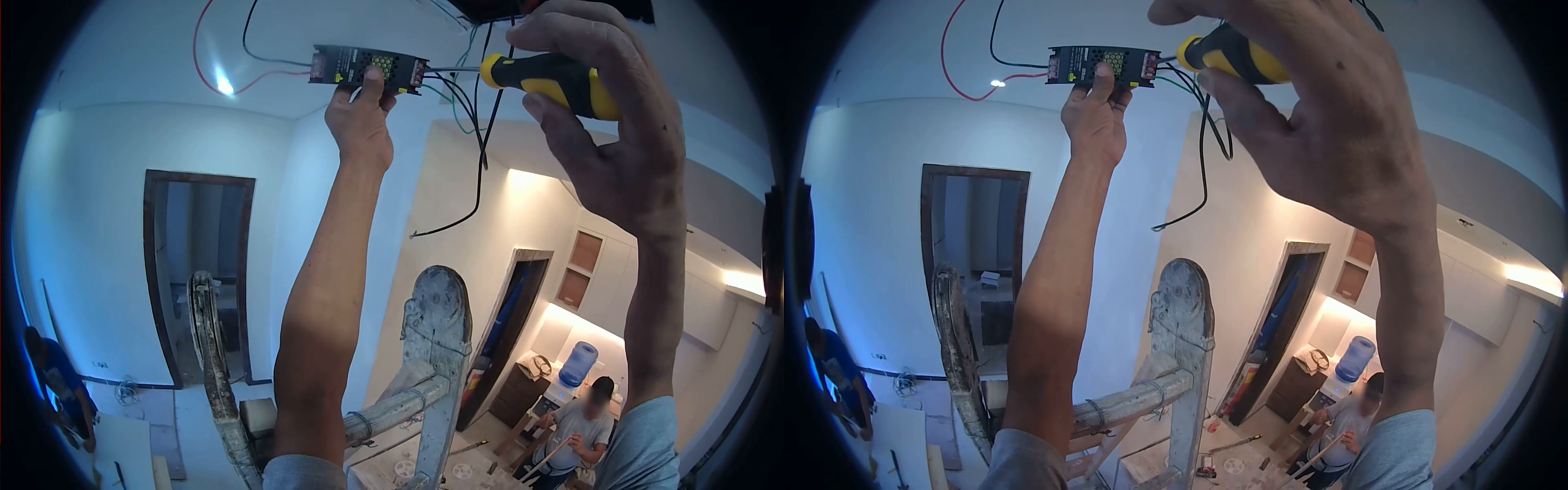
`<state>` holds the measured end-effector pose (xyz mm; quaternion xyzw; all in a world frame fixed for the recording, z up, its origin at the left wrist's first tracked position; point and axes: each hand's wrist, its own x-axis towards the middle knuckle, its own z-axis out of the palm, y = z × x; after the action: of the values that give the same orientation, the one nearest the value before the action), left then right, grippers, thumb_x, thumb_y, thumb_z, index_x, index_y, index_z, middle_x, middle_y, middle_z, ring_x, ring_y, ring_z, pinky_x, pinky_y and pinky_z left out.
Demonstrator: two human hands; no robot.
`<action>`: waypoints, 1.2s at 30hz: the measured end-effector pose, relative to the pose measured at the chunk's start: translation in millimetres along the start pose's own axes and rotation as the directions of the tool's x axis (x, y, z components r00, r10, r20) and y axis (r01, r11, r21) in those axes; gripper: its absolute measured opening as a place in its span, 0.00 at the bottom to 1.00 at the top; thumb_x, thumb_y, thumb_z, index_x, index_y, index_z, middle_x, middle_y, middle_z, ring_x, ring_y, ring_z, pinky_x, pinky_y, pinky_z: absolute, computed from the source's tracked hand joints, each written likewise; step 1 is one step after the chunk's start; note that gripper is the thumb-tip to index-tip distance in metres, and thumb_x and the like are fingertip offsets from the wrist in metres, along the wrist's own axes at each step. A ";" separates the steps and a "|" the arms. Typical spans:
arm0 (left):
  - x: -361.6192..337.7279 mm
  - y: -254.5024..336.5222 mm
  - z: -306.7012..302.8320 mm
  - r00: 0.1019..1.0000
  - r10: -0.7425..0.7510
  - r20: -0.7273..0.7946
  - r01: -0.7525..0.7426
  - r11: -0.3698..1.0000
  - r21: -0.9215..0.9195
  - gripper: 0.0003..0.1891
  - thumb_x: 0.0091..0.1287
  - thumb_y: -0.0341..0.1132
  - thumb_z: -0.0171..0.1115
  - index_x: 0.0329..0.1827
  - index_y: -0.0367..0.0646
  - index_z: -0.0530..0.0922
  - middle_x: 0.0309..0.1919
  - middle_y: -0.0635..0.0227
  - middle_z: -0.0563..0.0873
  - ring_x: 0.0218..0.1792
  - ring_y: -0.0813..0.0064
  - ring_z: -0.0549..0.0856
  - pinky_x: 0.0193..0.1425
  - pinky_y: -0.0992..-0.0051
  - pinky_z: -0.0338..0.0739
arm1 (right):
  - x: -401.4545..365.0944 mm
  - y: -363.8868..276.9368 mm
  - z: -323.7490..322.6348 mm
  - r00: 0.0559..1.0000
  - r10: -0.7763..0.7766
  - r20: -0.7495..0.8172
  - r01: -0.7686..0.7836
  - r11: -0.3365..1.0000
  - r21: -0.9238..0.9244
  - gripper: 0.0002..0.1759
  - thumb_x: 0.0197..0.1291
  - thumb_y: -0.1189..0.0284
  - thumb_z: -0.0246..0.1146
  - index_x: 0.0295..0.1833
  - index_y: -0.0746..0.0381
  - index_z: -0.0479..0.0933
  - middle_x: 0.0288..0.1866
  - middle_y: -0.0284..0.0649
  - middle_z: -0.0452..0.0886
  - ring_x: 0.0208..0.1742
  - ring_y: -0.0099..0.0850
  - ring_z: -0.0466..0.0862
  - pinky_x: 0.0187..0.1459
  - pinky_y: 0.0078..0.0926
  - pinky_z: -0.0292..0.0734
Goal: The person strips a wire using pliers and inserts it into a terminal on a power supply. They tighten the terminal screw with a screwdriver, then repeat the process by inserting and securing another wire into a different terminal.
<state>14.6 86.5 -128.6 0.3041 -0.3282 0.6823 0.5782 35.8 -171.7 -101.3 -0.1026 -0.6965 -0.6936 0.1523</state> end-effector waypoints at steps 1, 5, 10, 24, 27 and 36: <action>-0.3 0.0 -0.3 1.000 -0.003 0.003 0.003 1.000 -0.001 0.18 0.66 0.36 0.74 0.54 0.42 0.78 0.45 0.69 0.85 0.44 0.73 0.84 0.54 0.68 0.79 | 1.8 -2.2 -4.5 1.000 0.000 0.001 0.000 1.000 0.000 0.22 0.46 0.78 0.76 0.49 0.63 0.79 0.42 0.41 0.81 0.46 0.32 0.82 0.39 0.28 0.80; 0.3 0.0 1.0 1.000 -0.012 -0.019 0.012 1.000 0.006 0.19 0.65 0.36 0.75 0.54 0.42 0.78 0.46 0.69 0.86 0.45 0.72 0.84 0.54 0.68 0.79 | 6.8 -12.7 -23.3 0.974 0.120 0.190 -0.111 0.992 -0.055 0.22 0.47 0.81 0.74 0.50 0.64 0.78 0.44 0.47 0.80 0.48 0.34 0.82 0.41 0.30 0.81; 2.7 -3.3 0.5 0.999 0.033 -0.015 -0.033 0.999 -0.010 0.14 0.66 0.34 0.73 0.51 0.41 0.80 0.42 0.70 0.85 0.37 0.76 0.82 0.45 0.73 0.77 | 3.2 12.2 -4.2 0.991 -0.128 0.042 0.132 0.979 -0.152 0.22 0.48 0.76 0.77 0.49 0.63 0.79 0.44 0.46 0.79 0.47 0.35 0.82 0.41 0.31 0.80; 4.6 -4.4 -2.8 0.995 0.094 -0.015 -0.091 0.985 0.149 0.21 0.70 0.43 0.70 0.54 0.36 0.77 0.47 0.66 0.85 0.44 0.72 0.84 0.47 0.69 0.80 | 2.5 -8.8 -6.5 0.956 -0.293 0.003 0.274 0.891 -0.362 0.16 0.47 0.78 0.75 0.42 0.60 0.81 0.37 0.43 0.81 0.37 0.33 0.83 0.36 0.26 0.78; 31.0 -20.4 -30.2 0.951 0.284 0.123 -0.303 0.776 0.552 0.22 0.78 0.53 0.52 0.53 0.43 0.82 0.42 0.56 0.88 0.45 0.54 0.86 0.49 0.58 0.79 | 4.0 -11.5 -39.0 0.942 -0.082 0.326 0.175 0.948 -0.266 0.19 0.49 0.84 0.69 0.48 0.64 0.77 0.38 0.44 0.80 0.36 0.30 0.84 0.36 0.24 0.81; 109.1 -5.2 -111.2 0.647 0.040 0.762 -0.698 -0.372 0.612 0.23 0.77 0.45 0.52 0.68 0.42 0.75 0.63 0.55 0.82 0.63 0.56 0.81 0.68 0.64 0.72 | -176.4 -130.2 -150.8 0.577 0.793 -0.195 -0.784 0.605 0.141 0.21 0.58 0.70 0.76 0.52 0.67 0.78 0.48 0.49 0.86 0.43 0.32 0.88 0.42 0.26 0.87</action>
<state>-0.2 240.4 -108.1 0.6212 0.1041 0.7369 -0.2456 164.7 -312.3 -286.9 -0.3145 -0.5680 -0.5468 0.5286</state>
